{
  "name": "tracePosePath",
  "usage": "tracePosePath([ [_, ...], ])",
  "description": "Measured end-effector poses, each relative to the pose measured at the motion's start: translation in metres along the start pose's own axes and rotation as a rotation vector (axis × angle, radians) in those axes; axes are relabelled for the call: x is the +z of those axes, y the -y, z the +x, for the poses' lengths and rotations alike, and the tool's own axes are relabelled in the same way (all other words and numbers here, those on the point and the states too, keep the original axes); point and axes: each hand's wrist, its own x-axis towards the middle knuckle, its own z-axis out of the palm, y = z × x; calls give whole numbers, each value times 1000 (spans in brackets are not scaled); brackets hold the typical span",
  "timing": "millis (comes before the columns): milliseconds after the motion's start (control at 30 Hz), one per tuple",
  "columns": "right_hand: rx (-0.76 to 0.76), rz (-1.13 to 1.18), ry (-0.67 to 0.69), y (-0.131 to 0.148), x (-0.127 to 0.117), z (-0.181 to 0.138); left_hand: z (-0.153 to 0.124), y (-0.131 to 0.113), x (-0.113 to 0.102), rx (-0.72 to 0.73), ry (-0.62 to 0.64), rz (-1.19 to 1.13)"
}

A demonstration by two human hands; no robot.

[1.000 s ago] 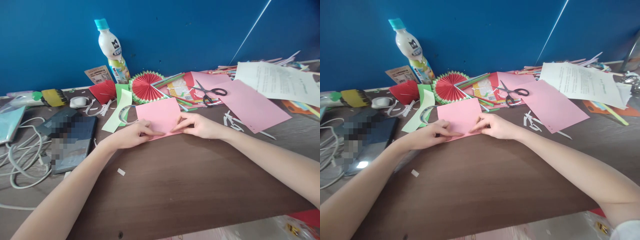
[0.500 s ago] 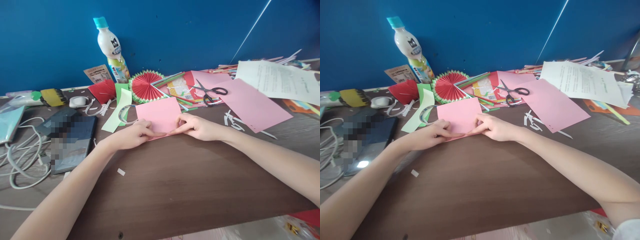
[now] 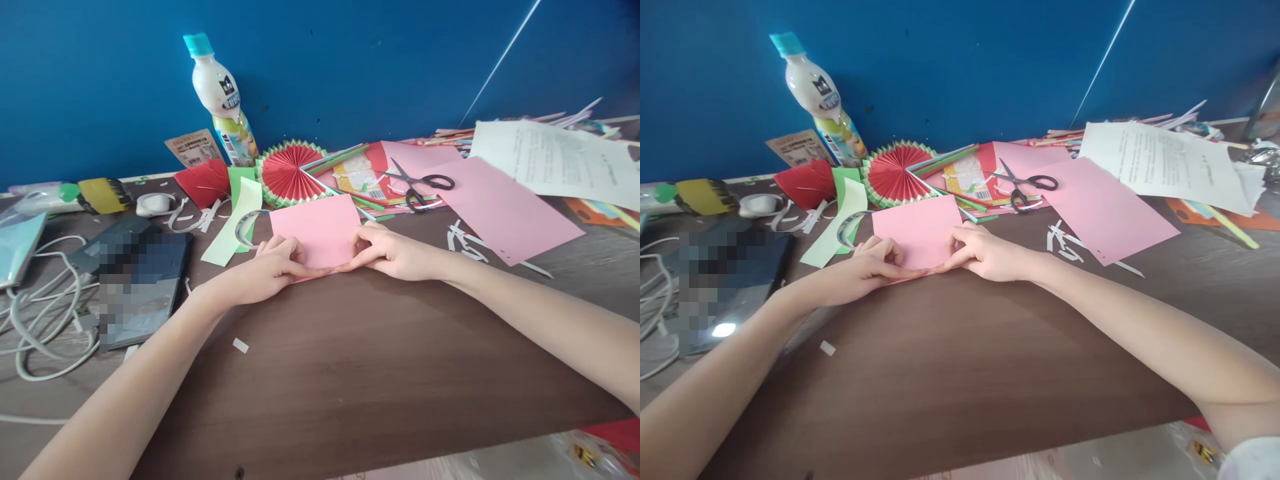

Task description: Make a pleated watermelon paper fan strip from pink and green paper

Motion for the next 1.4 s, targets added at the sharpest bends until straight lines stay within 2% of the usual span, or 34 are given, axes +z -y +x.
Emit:
tracePosePath([
  [300,80,115,193,-7,-18,2,-3,-1,-1,-17,6,14],
  [467,88,148,231,-10,-22,-1,-4,0,-1,-13,7,-12],
  [967,82,24,125,-7,-17,-6,-9,3,-9,26,46,-99],
  [1167,130,111,4,-2,-18,-8,-8,4,-10,24,1,-131],
  [1400,138,164,36,0,-29,-9,-10,-8,-11,49,-64,-75],
])
